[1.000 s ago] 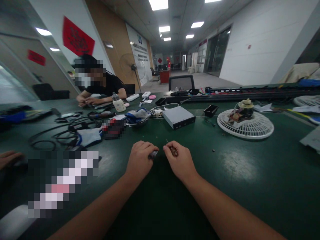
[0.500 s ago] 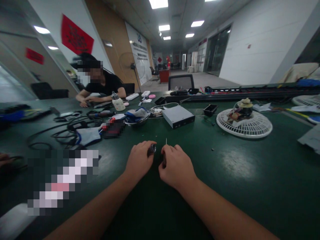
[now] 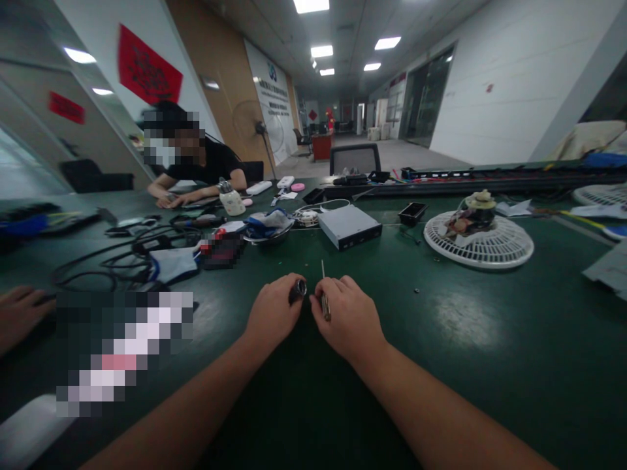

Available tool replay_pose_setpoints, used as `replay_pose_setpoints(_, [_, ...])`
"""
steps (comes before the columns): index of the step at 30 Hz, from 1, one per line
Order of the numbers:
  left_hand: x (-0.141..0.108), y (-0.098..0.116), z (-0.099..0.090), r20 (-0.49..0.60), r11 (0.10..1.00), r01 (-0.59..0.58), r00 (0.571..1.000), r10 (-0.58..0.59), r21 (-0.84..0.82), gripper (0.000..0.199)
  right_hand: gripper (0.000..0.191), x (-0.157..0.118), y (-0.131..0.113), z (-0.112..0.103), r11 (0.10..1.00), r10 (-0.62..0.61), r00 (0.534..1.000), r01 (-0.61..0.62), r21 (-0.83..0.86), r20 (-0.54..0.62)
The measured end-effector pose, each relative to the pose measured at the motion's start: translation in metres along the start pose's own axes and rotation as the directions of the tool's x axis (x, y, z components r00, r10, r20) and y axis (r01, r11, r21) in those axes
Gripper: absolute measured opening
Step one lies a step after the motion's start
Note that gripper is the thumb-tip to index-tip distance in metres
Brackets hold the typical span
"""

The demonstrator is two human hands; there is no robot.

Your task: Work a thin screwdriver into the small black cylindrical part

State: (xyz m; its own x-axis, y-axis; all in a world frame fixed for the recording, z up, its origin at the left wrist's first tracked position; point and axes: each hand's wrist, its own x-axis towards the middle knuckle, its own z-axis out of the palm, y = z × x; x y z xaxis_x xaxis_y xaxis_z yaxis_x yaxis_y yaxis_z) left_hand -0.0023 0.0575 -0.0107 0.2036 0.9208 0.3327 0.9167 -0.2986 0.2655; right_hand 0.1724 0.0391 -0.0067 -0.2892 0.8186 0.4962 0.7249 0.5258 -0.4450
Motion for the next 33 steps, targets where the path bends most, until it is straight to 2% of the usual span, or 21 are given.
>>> replay_pose_setpoints(3, [0.000,0.000,0.001,-0.003,1.000,0.002,1.000,-0.002,-0.009,0.016,0.018,-0.001,-0.002,-0.003,0.997,0.038,0.999,-0.036,0.069,-0.033])
replay_pose_setpoints(8, [0.001,-0.001,0.001,0.011,1.000,0.010,1.000,-0.010,-0.014,0.014,0.022,0.000,0.002,0.001,0.951,-0.021,0.990,-0.023,0.309,0.139])
replay_pose_setpoints(11, [0.001,-0.001,0.001,0.014,1.000,0.010,1.000,-0.010,-0.018,0.013,0.021,0.002,0.006,0.005,0.919,0.007,0.987,-0.069,0.387,0.160])
replay_pose_setpoints(17, [0.001,-0.001,0.001,0.014,0.998,0.021,1.000,-0.020,-0.052,0.014,0.005,0.001,0.005,0.005,0.937,-0.024,0.988,-0.031,0.348,0.153])
replay_pose_setpoints(22, [0.001,0.001,-0.001,0.015,0.998,0.048,0.999,-0.048,-0.043,0.006,0.040,-0.004,0.002,0.004,0.962,-0.090,0.963,0.018,0.272,0.253])
replay_pose_setpoints(25, [0.001,0.000,0.000,0.008,0.998,0.061,0.998,-0.061,-0.031,0.006,0.034,-0.005,0.002,0.005,0.958,-0.099,0.957,0.018,0.286,0.273])
replay_pose_setpoints(29, [0.001,-0.001,0.001,0.003,0.998,0.056,0.998,-0.056,-0.006,0.008,0.025,-0.003,0.003,0.007,0.925,-0.075,0.977,-0.007,0.381,0.201])
replay_pose_setpoints(33, [0.001,0.000,0.001,0.014,0.999,0.029,0.999,-0.029,-0.016,0.009,0.022,0.000,0.007,0.012,0.857,0.121,0.992,-0.127,0.499,0.044])
